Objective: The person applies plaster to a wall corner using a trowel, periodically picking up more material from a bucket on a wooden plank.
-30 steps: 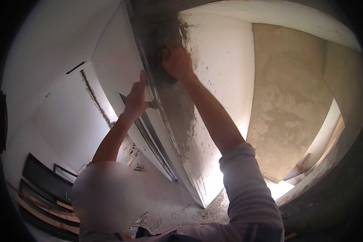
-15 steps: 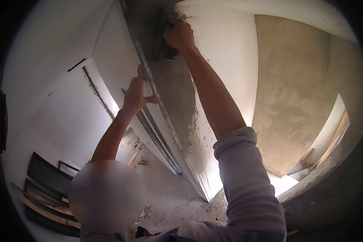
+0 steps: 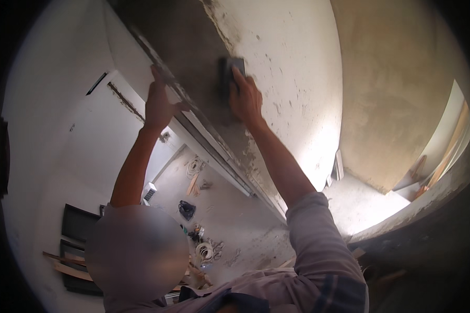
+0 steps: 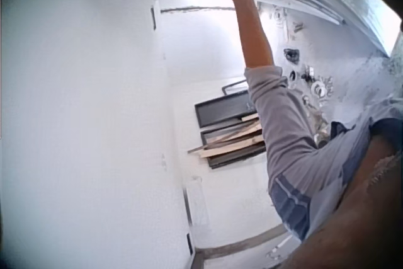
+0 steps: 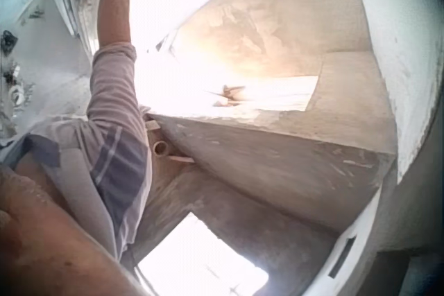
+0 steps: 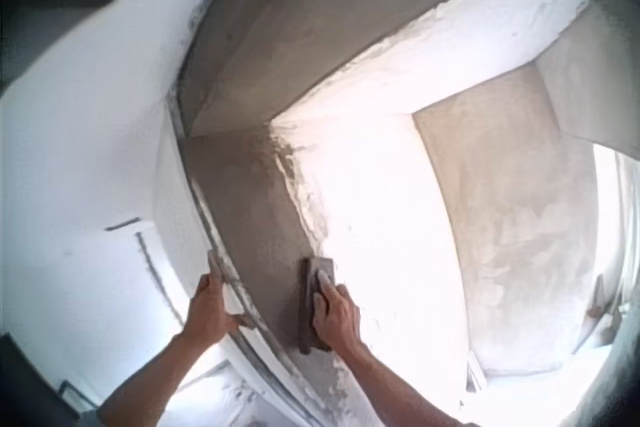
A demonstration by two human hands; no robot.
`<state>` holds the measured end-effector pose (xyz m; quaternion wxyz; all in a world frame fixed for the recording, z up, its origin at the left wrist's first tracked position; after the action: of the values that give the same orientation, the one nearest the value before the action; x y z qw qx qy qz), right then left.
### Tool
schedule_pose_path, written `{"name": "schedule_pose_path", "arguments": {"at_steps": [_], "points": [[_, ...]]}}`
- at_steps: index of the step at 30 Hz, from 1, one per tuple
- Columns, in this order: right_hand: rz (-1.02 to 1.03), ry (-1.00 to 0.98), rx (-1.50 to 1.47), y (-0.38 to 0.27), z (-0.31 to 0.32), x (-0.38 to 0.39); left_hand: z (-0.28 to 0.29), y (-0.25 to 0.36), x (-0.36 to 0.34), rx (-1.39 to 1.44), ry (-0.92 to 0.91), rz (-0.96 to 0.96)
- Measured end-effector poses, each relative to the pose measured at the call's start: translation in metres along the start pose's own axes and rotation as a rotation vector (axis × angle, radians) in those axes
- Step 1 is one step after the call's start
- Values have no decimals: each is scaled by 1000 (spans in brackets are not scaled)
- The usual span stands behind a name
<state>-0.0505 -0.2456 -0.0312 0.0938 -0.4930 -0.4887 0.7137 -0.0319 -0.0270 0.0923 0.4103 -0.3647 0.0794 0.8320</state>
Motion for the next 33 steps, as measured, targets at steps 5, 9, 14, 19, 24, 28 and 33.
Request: {"name": "schedule_pose_path", "arguments": {"at_steps": [5, 9, 14, 19, 24, 28, 33], "points": [[142, -90, -79, -32, -15, 43, -4, -12, 16, -1, -7, 51], [190, -28, -18, -21, -8, 9, -5, -3, 1, 12, 54, -57], [57, 36, -2, -9, -7, -41, -19, -6, -1, 20, 49, -112], [175, -108, -74, -15, -9, 45, -6, -16, 9, 3, 23, -66], [86, 59, 56, 6, -16, -79, -20, -4, -2, 3, 54, -164], [368, 76, -92, -14, -36, 14, -11, -16, 11, -37, 27, -136], [185, -60, 87, -30, -9, -32, -5, -6, 1, -35, 62, -168]]}}
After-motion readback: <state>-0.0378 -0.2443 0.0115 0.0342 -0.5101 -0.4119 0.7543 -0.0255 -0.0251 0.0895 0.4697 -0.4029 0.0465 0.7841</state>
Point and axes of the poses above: each hand's wrist, its own x-axis away from the middle knuckle, its own z-axis out of the back of the hand, y = z × x, the point moved 3 cm from there along -x, towards the middle knuckle, and after that the axes turned 9 degrees about -z, right-handed, at the moved point
